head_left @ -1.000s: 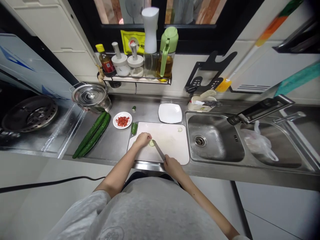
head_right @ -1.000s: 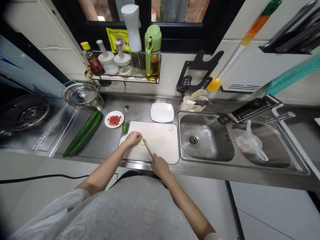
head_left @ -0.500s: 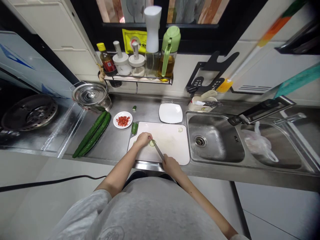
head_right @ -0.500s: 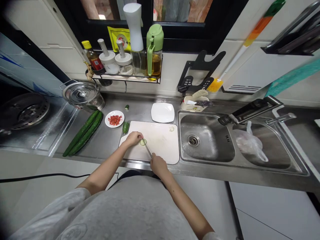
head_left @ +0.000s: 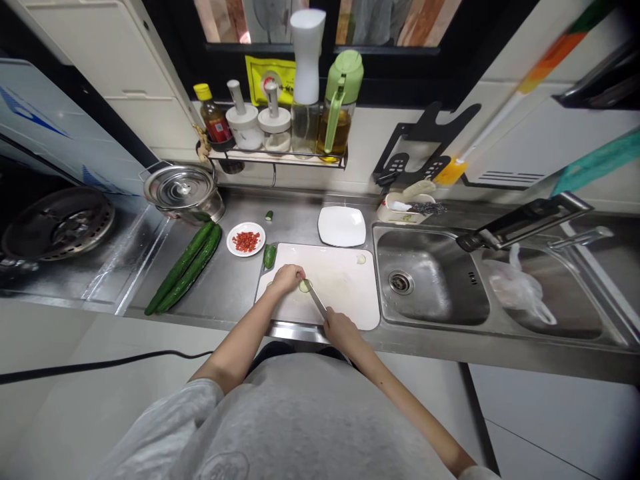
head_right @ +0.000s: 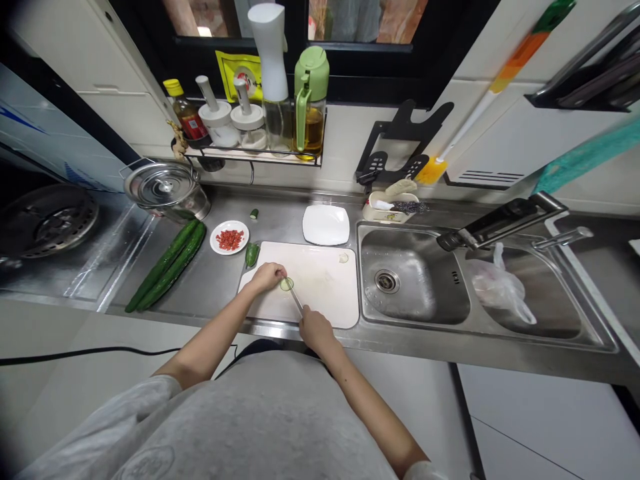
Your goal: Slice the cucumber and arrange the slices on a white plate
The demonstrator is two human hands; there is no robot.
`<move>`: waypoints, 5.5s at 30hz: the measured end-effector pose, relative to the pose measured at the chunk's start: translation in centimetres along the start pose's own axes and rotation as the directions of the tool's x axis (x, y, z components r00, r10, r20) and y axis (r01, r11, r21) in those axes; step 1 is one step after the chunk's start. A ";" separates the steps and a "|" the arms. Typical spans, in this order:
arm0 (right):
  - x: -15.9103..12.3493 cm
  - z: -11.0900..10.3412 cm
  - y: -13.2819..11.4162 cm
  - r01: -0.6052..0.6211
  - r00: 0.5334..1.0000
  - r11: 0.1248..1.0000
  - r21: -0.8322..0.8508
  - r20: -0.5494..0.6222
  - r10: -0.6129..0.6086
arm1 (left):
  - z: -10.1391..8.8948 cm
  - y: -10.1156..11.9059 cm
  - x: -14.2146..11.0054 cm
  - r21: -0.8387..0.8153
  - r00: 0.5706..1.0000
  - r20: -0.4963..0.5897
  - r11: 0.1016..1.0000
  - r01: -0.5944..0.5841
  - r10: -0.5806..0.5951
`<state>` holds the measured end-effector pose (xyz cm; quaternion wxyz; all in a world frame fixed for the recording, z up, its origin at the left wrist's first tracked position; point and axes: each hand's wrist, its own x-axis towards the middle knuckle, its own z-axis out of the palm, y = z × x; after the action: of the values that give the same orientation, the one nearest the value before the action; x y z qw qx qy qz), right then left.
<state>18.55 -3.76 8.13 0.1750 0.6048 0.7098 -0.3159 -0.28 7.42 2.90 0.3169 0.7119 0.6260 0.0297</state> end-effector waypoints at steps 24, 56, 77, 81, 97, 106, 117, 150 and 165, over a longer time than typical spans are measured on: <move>-0.3 -0.4 -1.2 -0.046 0.998 0.999 0.007 0.040 0.045 | -0.2 0.2 -0.1 -0.017 1.000 0.009 1.000 0.011 -0.011; -2.7 2.7 1.7 -0.017 0.999 0.999 0.027 0.038 0.016 | 0.0 0.5 -0.3 0.056 1.000 0.018 0.998 0.011 -0.012; 1.2 1.4 13.3 -0.093 0.813 0.717 0.691 -0.363 0.455 | 0.8 0.9 -0.4 0.096 1.000 0.013 0.995 0.004 -0.006; 2.6 1.9 14.2 -0.030 0.827 0.696 0.718 -0.373 0.420 | 0.7 1.1 -0.4 0.084 1.000 0.010 0.996 0.016 -0.017; 2.0 -0.2 10.1 -0.464 0.781 0.863 0.199 -0.368 0.505 | 0.6 1.7 -1.5 0.099 0.999 0.001 0.994 0.033 -0.034; 2.0 -0.6 10.4 -0.437 0.781 0.888 0.143 -0.428 0.454 | 1.5 2.1 -2.7 0.100 0.996 -0.055 0.992 0.071 -0.066; 6.7 -9.8 11.2 -0.232 0.691 0.948 0.218 -0.649 0.319 | 1.7 2.5 -2.7 0.111 0.996 -0.050 0.991 0.080 -0.075; 13.2 -2.3 -9.7 0.399 0.905 0.917 -0.013 -0.155 -0.396 | -2.1 -5.2 -6.8 -0.119 0.950 -0.194 0.967 0.226 -0.246; 12.4 -5.7 -3.2 0.300 0.895 0.924 0.239 -0.406 -0.186 | -1.6 -2.9 -3.9 -0.291 0.902 -0.340 0.942 0.167 -0.265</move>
<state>13.68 9.09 5.26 -0.0978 0.5786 0.7455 -0.3160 -4.35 4.59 4.16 0.2818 0.5720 0.7413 0.2096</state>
